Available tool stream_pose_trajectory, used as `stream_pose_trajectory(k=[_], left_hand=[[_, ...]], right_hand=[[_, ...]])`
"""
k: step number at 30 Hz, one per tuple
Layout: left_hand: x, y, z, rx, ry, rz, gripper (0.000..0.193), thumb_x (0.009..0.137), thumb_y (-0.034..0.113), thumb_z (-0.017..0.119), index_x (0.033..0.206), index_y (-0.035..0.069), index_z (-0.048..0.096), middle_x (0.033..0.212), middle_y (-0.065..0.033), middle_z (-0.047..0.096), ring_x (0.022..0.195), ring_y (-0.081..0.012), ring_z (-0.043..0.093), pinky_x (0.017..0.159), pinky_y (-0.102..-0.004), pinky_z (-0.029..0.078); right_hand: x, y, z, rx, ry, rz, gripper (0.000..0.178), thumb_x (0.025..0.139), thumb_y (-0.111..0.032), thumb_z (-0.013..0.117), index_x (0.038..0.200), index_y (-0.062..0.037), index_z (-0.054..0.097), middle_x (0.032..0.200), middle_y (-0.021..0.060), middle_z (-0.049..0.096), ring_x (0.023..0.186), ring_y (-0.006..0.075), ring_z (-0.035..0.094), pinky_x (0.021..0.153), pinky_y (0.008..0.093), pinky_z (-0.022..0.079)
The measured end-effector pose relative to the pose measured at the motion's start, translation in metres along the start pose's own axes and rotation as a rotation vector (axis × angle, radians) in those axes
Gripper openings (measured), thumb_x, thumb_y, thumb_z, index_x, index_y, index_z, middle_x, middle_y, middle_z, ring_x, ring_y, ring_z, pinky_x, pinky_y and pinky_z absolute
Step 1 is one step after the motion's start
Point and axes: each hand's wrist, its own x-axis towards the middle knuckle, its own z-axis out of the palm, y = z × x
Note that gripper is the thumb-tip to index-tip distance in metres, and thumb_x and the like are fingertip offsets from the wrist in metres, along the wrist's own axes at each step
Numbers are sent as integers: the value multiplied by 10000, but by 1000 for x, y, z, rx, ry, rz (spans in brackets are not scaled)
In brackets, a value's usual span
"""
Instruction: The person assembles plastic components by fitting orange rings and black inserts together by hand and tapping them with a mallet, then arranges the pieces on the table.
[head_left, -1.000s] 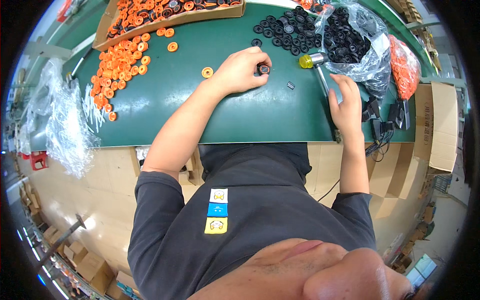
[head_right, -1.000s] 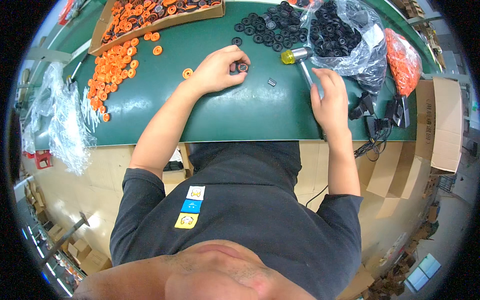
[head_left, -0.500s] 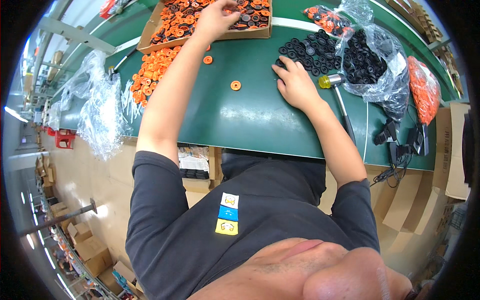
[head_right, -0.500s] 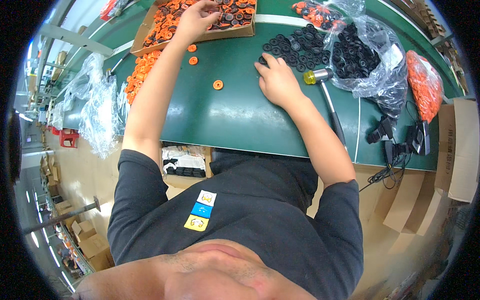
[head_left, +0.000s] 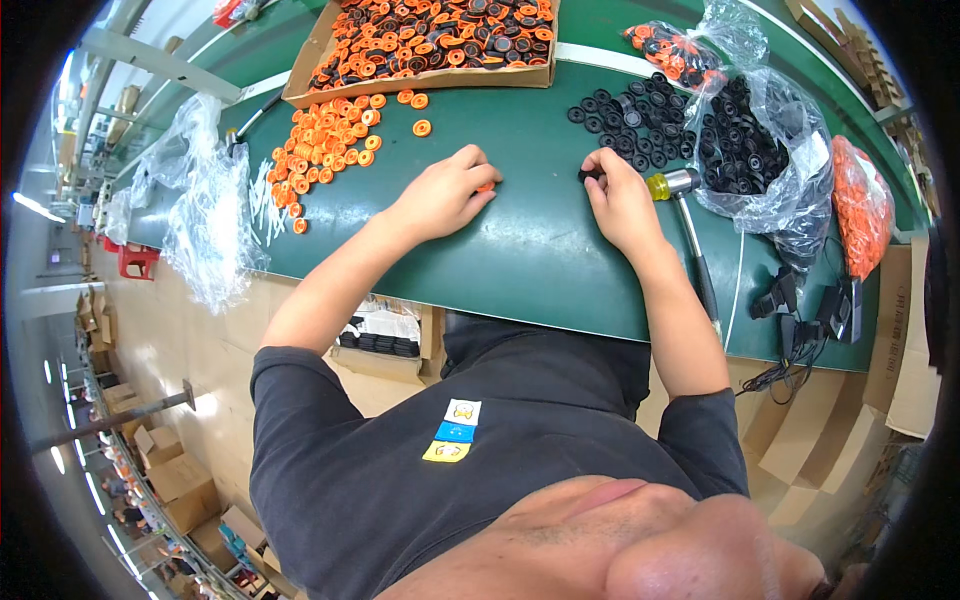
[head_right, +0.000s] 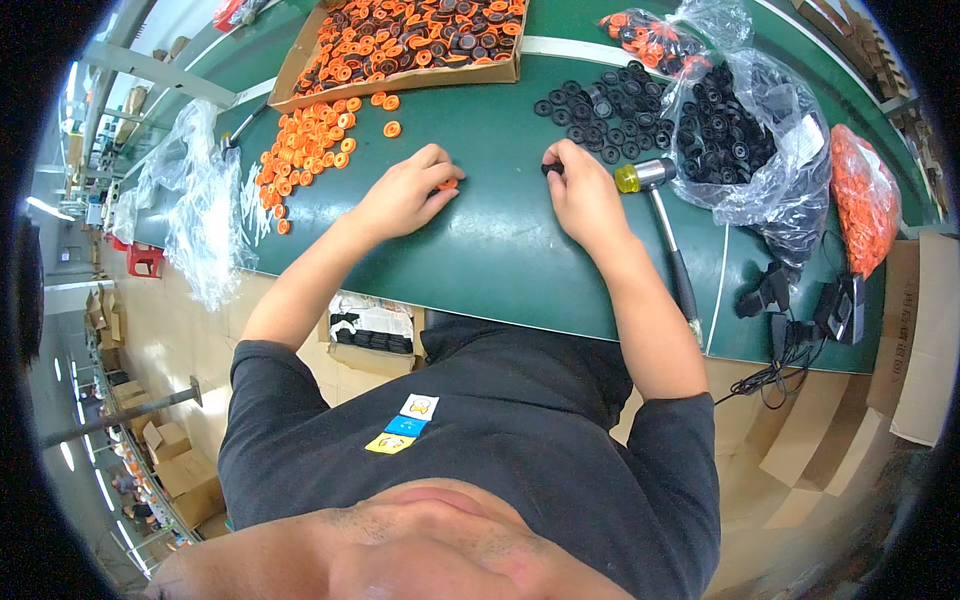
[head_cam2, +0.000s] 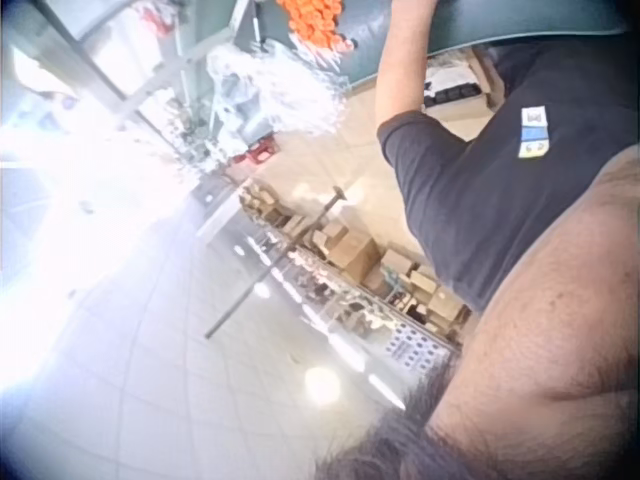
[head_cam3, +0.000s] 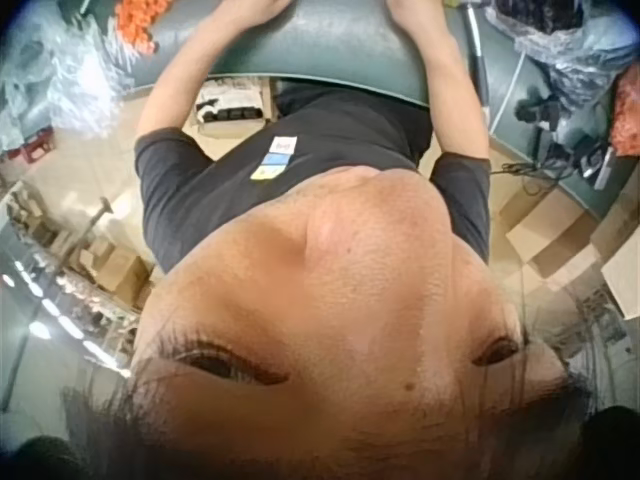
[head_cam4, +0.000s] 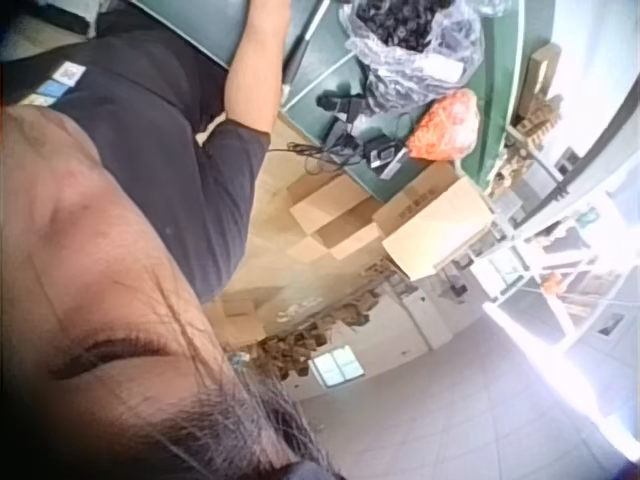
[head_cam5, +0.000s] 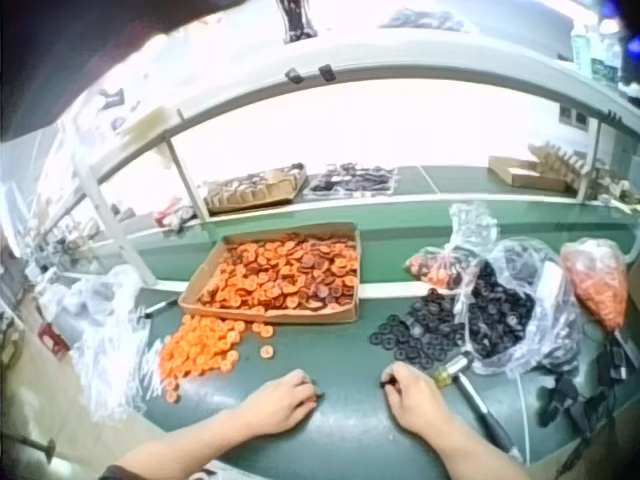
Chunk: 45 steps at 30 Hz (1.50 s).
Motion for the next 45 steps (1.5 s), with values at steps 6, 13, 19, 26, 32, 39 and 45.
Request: stream_pose_trajectory(k=[6, 13, 19, 26, 32, 39, 45], left_hand=[[62, 38, 21, -394, 196, -20, 239, 884, 40, 680, 1120, 31, 653, 1020, -88, 587, 901, -175, 628, 811, -316, 528], [70, 32, 63, -1344, 235, -257, 314, 959, 43, 639, 1258, -21, 569, 1122, -104, 664, 1014, -173, 671, 919, -297, 540], [69, 38, 61, -1419, 188, -307, 288, 980, 18, 588, 1262, -36, 562, 1153, -118, 654, 1032, -178, 664, 934, -289, 533], [66, 41, 69, -1471, 176, -314, 297, 987, 7, 567, 1280, -41, 560, 1171, -124, 654, 1064, -173, 652, 963, -293, 526], [64, 45, 64, -1497, 176, -244, 337, 983, -21, 548, 1319, -46, 563, 1190, -124, 662, 1070, -156, 646, 977, -290, 522], [63, 48, 61, -1406, 141, -274, 334, 983, -34, 531, 1314, -55, 577, 1162, -90, 662, 1054, -135, 634, 968, -283, 520], [63, 45, 64, -1412, 135, -283, 339, 984, -27, 532, 1317, -66, 575, 1196, -109, 662, 1054, -142, 641, 964, -287, 524]], right_hand=[[1, 12, 6, 267, 47, 69, 305, 869, 9, 669, 1168, -21, 611, 958, 114, 652, 818, 187, 663, 746, 309, 543], [3, 16, 8, 554, 73, 166, 347, 832, 64, 700, 1164, 23, 608, 1089, 62, 587, 829, 88, 651, 727, 223, 549], [1, 4, 5, 635, 131, 88, 345, 823, 95, 714, 1150, 52, 614, 1186, 77, 523, 926, 131, 685, 784, 229, 575], [-2, -2, 1, 739, 140, 49, 338, 844, 111, 694, 1169, 79, 609, 1199, 98, 523, 985, 189, 693, 826, 251, 584], [-1, -5, -5, 283, 203, -149, 340, 777, 34, 785, 1102, 10, 692, 1042, 105, 617, 821, 152, 657, 721, 264, 560], [1, -9, -10, 78, 225, -271, 354, 728, -32, 833, 1062, -15, 719, 957, 113, 660, 803, 205, 658, 712, 295, 550], [1, -10, -11, 28, 207, -303, 381, 708, -55, 853, 1058, -12, 708, 939, 111, 660, 813, 226, 657, 712, 307, 553]])
